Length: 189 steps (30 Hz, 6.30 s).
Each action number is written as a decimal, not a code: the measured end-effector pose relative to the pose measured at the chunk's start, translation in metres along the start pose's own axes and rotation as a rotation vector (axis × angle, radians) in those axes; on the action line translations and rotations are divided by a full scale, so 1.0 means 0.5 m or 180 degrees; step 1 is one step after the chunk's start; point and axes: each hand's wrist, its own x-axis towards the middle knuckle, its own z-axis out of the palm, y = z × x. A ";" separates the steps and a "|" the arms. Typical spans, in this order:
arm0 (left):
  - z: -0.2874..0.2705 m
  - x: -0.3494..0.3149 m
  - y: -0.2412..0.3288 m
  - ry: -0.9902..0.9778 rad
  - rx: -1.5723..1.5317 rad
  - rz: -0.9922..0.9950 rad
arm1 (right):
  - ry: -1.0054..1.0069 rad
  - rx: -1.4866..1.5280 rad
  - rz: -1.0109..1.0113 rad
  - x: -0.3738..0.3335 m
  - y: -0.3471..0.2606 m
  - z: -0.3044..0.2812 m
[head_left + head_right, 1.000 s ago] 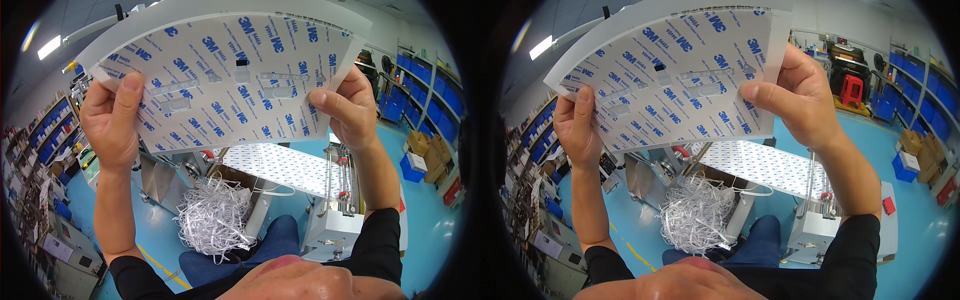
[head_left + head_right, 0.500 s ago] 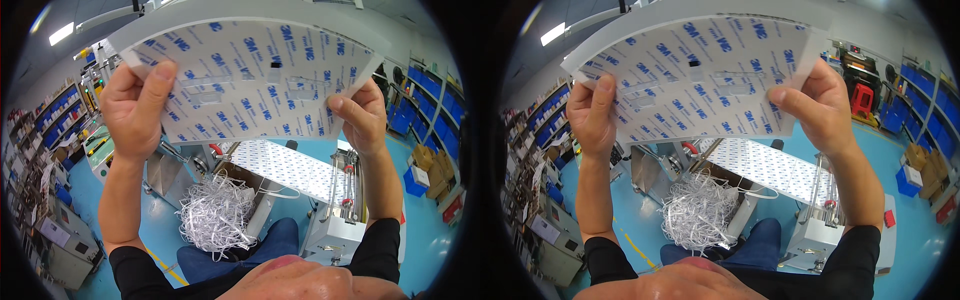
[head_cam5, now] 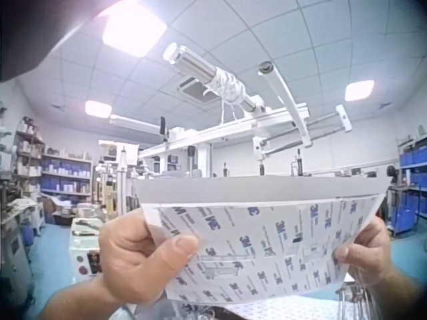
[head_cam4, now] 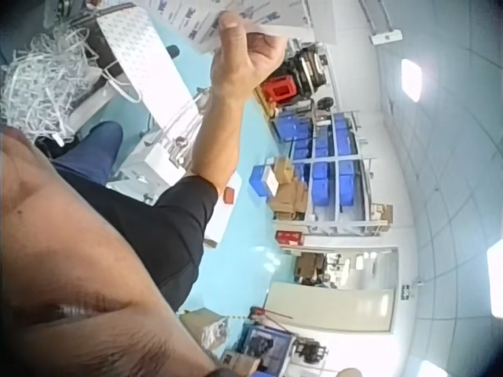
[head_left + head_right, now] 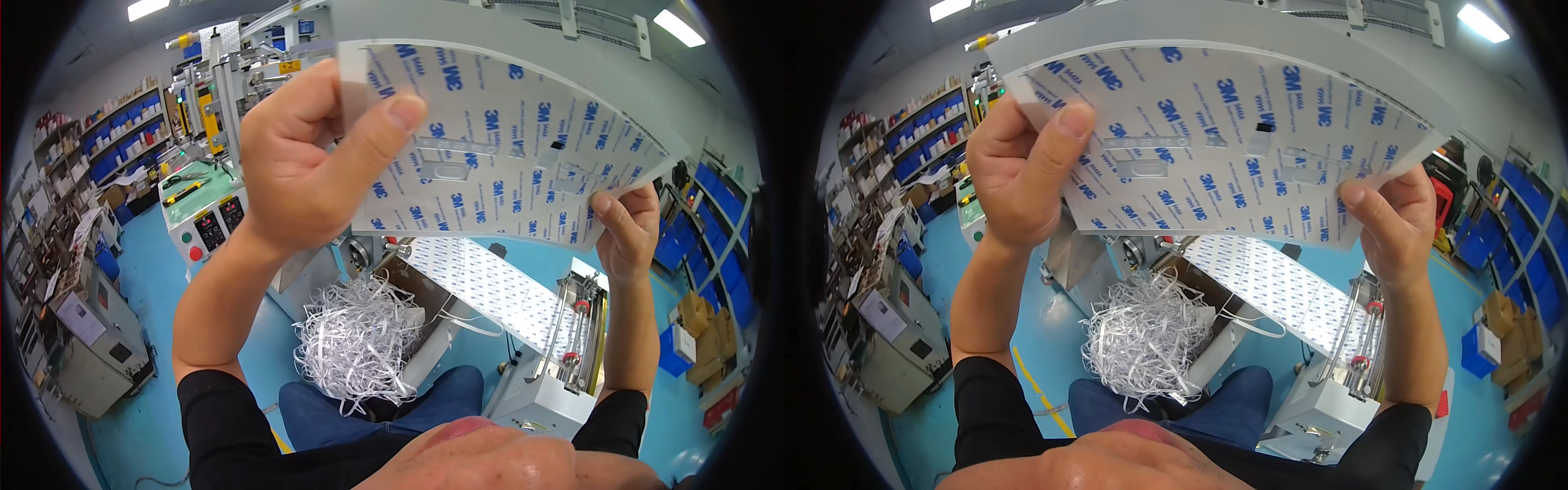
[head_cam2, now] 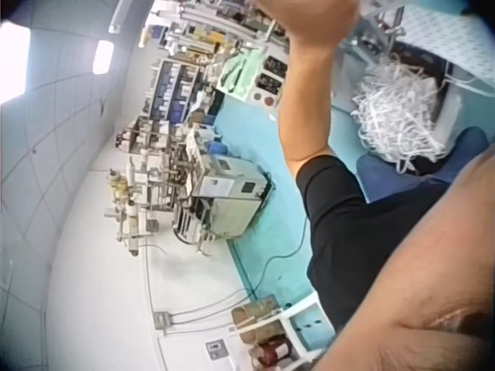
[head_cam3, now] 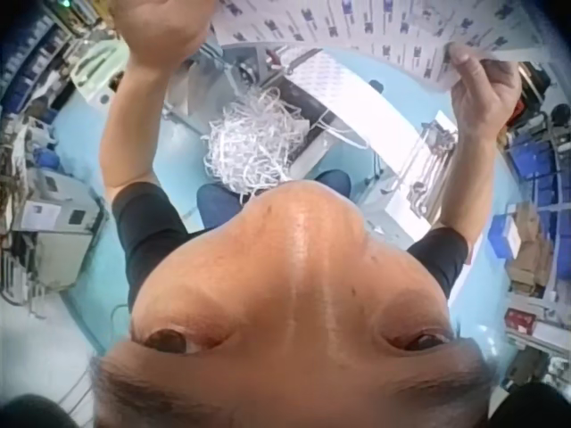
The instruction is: The person peels cutout sections from adhesive sheets, applies an adhesive sheet to a plastic panel, and removes scrap strips from a tape feeding machine by hand.
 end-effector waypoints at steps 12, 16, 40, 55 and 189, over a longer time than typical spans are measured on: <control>-0.015 0.000 0.002 -0.0167 -0.0160 -0.0377 | 0.0096 -0.0004 0.0040 0.003 0.007 0.004; -0.021 -0.002 0.000 -0.0255 -0.0147 -0.0590 | 0.0080 -0.0026 0.0062 0.004 0.004 0.009; -0.012 0.004 0.007 -0.0148 -0.0348 -0.0701 | 0.0116 -0.0216 -0.0092 0.005 0.004 0.011; -0.035 0.022 0.003 -0.0403 -0.0065 -0.0547 | 0.0174 -0.0089 -0.0143 0.022 -0.004 -0.016; -0.057 0.077 0.013 -0.0202 0.0502 -0.0142 | -0.0126 -0.0476 -0.0513 0.063 -0.069 -0.032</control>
